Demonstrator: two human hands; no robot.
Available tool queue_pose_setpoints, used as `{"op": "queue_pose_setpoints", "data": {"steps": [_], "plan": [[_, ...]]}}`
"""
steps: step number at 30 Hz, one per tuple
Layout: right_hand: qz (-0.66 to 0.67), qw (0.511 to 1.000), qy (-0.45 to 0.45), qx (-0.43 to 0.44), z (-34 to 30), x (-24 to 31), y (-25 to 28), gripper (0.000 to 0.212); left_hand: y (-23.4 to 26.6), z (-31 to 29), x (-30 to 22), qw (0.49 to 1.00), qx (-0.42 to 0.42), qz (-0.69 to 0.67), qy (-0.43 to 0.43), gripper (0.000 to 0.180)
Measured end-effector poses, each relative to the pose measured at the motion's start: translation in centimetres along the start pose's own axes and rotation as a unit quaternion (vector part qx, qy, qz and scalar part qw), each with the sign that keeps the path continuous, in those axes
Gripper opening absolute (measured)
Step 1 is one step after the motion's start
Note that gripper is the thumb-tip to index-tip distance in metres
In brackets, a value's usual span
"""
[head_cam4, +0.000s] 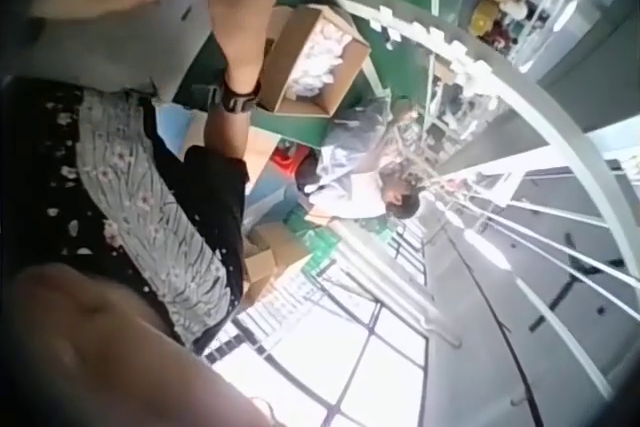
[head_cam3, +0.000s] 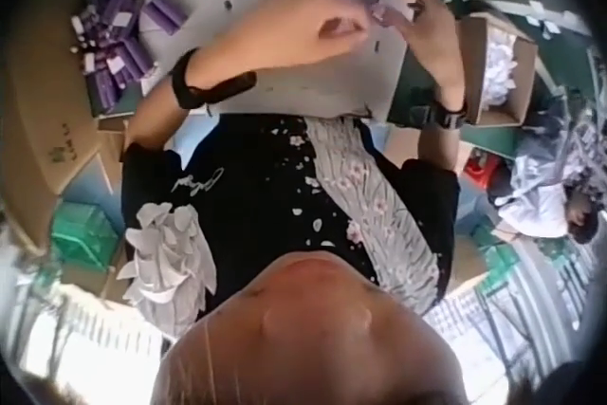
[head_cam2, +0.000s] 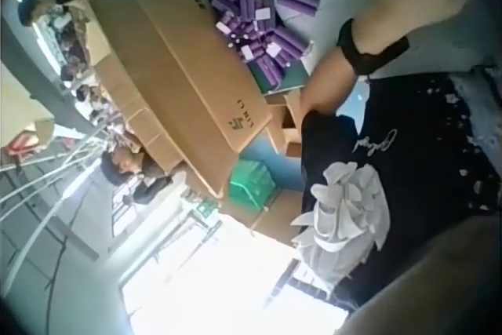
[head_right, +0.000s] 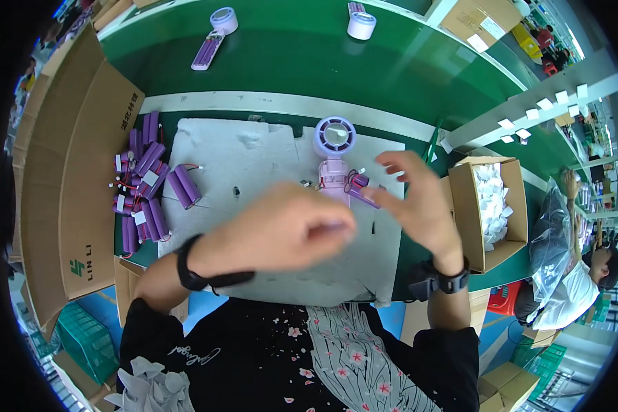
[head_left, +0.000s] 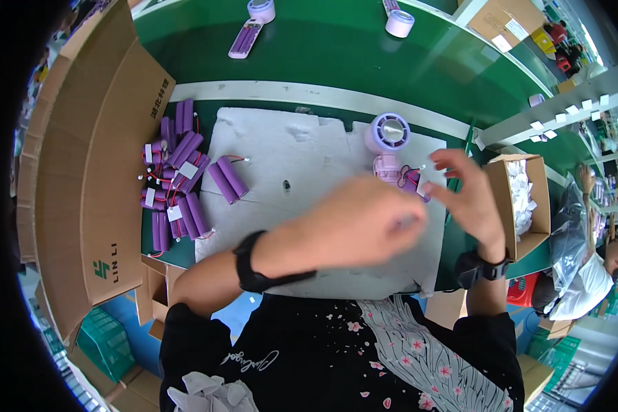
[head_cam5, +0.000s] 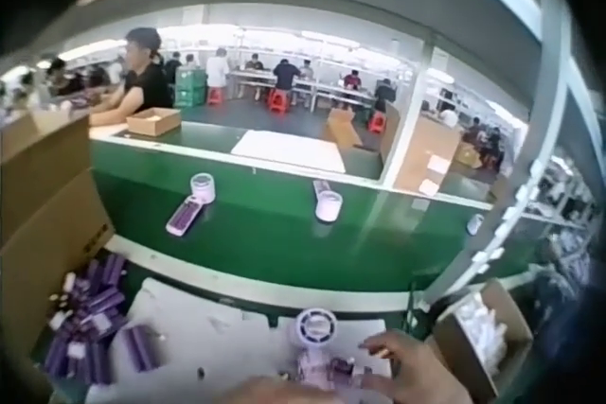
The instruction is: The person assembles a handheld fan by connecting a battery pack to a circuit board and fitting them into the fan housing. After testing the fan, they set it aside and repeat the process with another unit.
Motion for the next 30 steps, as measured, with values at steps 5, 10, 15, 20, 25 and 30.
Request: {"op": "queue_pose_setpoints", "data": {"steps": [5, 10, 15, 20, 25, 30], "plan": [[-0.037, 0.995, 0.059, 0.067, -0.1, -0.9, -4.4, 0.024, 1.0, 0.0, 5.6, 0.941, -0.23, 0.245, 0.035, 0.022], [-0.002, 0.998, 0.02, 0.06, 0.2, -1.1, -6.5, 0.022, 0.7, 0.1, 8.6, 0.987, -0.122, -0.04, 0.099, 0.021], [-0.041, 0.994, 0.102, -0.022, -0.4, -0.3, -7.4, 0.023, 1.3, -0.3, 8.9, 0.988, -0.06, -0.064, 0.13, 0.022], [-0.028, 0.986, 0.162, -0.009, -0.2, 0.0, -7.8, 0.028, 1.7, -0.4, 8.3, 0.992, -0.054, -0.06, 0.094, 0.024], [-0.013, 0.987, 0.159, -0.019, 0.0, 0.0, -7.7, 0.026, 2.1, -0.5, 8.0, 0.983, -0.059, -0.109, 0.134, 0.024], [0.011, 0.99, 0.143, -0.004, -0.1, 0.0, -7.4, 0.023, 1.8, -0.6, 7.7, 0.987, -0.061, -0.087, 0.118, 0.027]]}}
Point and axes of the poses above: each hand's wrist, its own z-axis towards the middle knuckle, its own y-axis out of the back of the hand, x = y × z, the point moved 3 cm from there along z, towards the middle knuckle, and after that the axes turned 2 degrees about y, right-handed, at the moved point
